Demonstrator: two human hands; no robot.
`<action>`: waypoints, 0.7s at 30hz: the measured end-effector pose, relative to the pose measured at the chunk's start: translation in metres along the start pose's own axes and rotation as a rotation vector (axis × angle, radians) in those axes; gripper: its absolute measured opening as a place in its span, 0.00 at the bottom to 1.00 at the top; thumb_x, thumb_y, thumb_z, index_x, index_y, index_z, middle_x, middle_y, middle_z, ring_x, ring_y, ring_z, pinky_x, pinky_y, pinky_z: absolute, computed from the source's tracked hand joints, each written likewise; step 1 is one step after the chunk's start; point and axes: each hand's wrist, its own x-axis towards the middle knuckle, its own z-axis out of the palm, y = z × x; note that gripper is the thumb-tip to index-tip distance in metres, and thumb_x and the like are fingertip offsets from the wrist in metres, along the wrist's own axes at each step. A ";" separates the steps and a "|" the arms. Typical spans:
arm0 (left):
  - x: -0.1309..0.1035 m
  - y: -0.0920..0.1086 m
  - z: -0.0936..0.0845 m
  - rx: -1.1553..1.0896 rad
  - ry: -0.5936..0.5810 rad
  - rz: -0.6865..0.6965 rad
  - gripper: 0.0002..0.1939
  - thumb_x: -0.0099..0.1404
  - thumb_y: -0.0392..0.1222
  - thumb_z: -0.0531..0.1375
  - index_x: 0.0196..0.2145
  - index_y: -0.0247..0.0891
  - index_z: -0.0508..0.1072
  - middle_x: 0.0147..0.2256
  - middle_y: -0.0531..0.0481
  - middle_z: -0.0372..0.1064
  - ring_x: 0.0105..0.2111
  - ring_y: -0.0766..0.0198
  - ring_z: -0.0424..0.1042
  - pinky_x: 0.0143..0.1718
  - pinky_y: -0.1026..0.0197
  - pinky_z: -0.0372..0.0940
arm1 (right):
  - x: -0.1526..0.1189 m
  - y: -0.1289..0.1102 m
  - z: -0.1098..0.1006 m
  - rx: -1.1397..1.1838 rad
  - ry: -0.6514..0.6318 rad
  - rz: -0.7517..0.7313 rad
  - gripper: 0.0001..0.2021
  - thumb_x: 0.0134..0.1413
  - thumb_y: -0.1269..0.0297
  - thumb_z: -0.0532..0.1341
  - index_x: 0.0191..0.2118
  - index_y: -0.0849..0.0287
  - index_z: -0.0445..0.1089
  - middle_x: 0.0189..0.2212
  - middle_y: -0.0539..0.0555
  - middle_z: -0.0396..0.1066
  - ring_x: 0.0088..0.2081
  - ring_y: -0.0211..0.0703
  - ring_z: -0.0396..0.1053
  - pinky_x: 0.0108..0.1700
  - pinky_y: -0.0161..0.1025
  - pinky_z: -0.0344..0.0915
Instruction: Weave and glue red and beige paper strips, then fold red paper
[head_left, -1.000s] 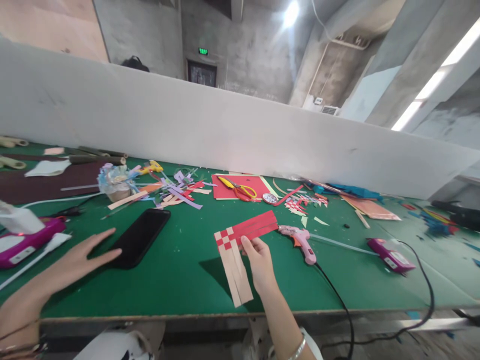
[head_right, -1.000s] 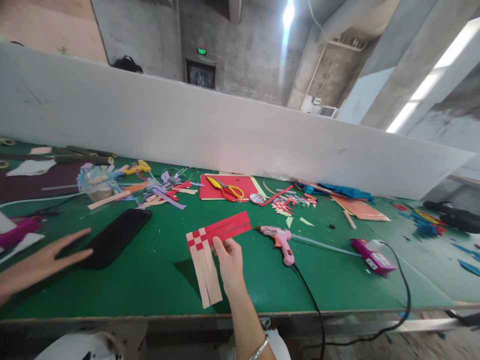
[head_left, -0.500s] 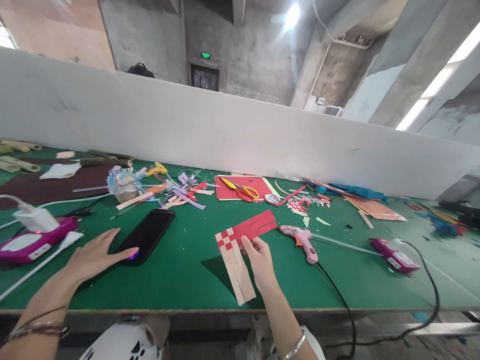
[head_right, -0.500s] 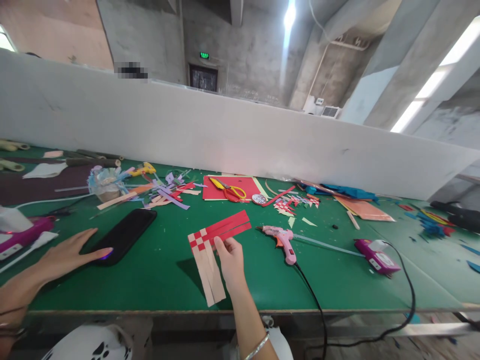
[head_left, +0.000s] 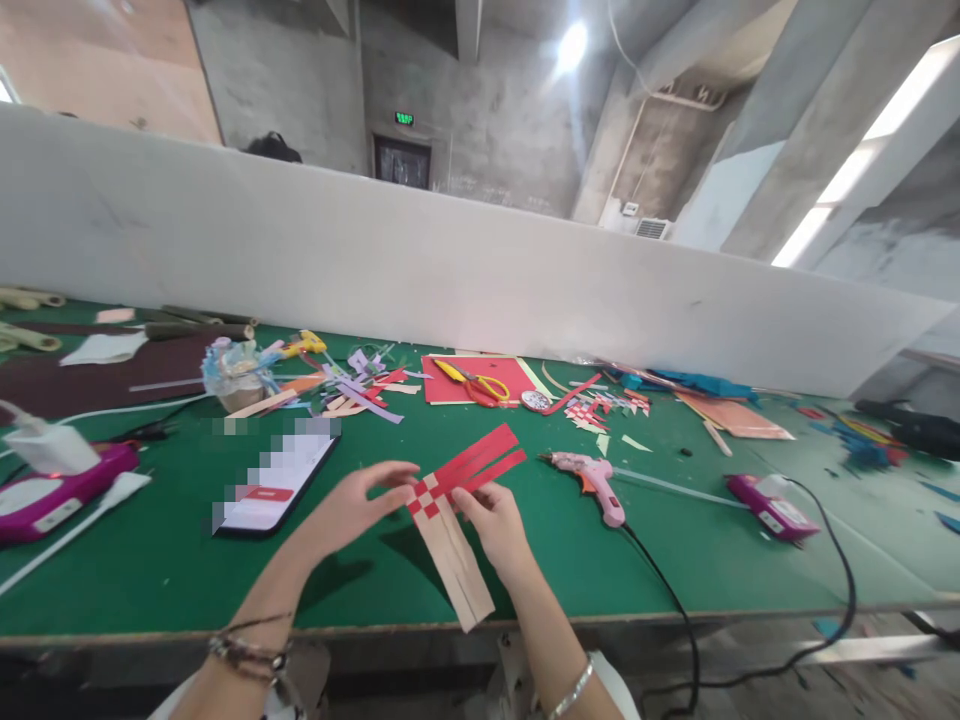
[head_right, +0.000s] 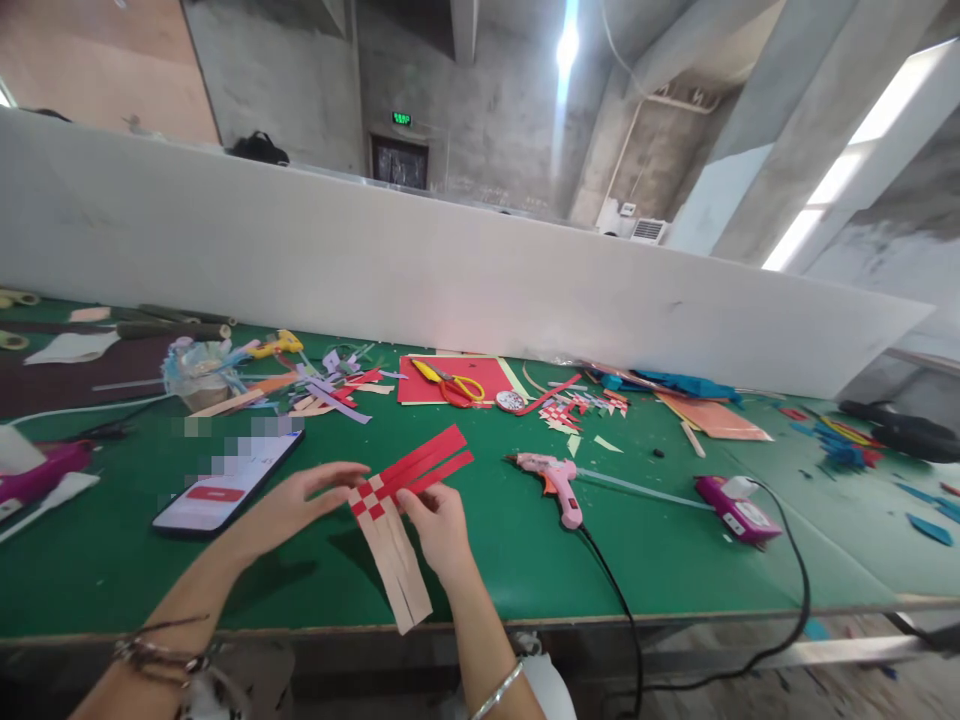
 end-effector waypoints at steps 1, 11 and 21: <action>0.002 0.004 0.012 -0.088 -0.076 0.000 0.25 0.52 0.58 0.57 0.41 0.37 0.72 0.39 0.45 0.73 0.39 0.54 0.70 0.40 0.60 0.64 | 0.000 0.001 -0.001 -0.010 -0.011 -0.009 0.13 0.38 0.53 0.63 0.23 0.60 0.72 0.21 0.51 0.72 0.23 0.38 0.66 0.26 0.34 0.59; -0.006 -0.009 0.042 -0.172 -0.006 -0.014 0.16 0.53 0.52 0.59 0.22 0.35 0.72 0.21 0.53 0.69 0.24 0.62 0.67 0.26 0.66 0.59 | -0.003 0.007 -0.004 -0.009 -0.005 -0.019 0.08 0.40 0.60 0.62 0.24 0.60 0.72 0.22 0.51 0.73 0.24 0.39 0.67 0.26 0.35 0.62; -0.008 -0.005 0.045 -0.120 0.028 -0.064 0.20 0.54 0.54 0.57 0.30 0.32 0.75 0.24 0.53 0.71 0.24 0.64 0.65 0.25 0.67 0.57 | -0.005 0.004 0.011 0.100 0.032 0.027 0.12 0.34 0.55 0.64 0.21 0.60 0.71 0.16 0.50 0.70 0.22 0.38 0.66 0.25 0.34 0.62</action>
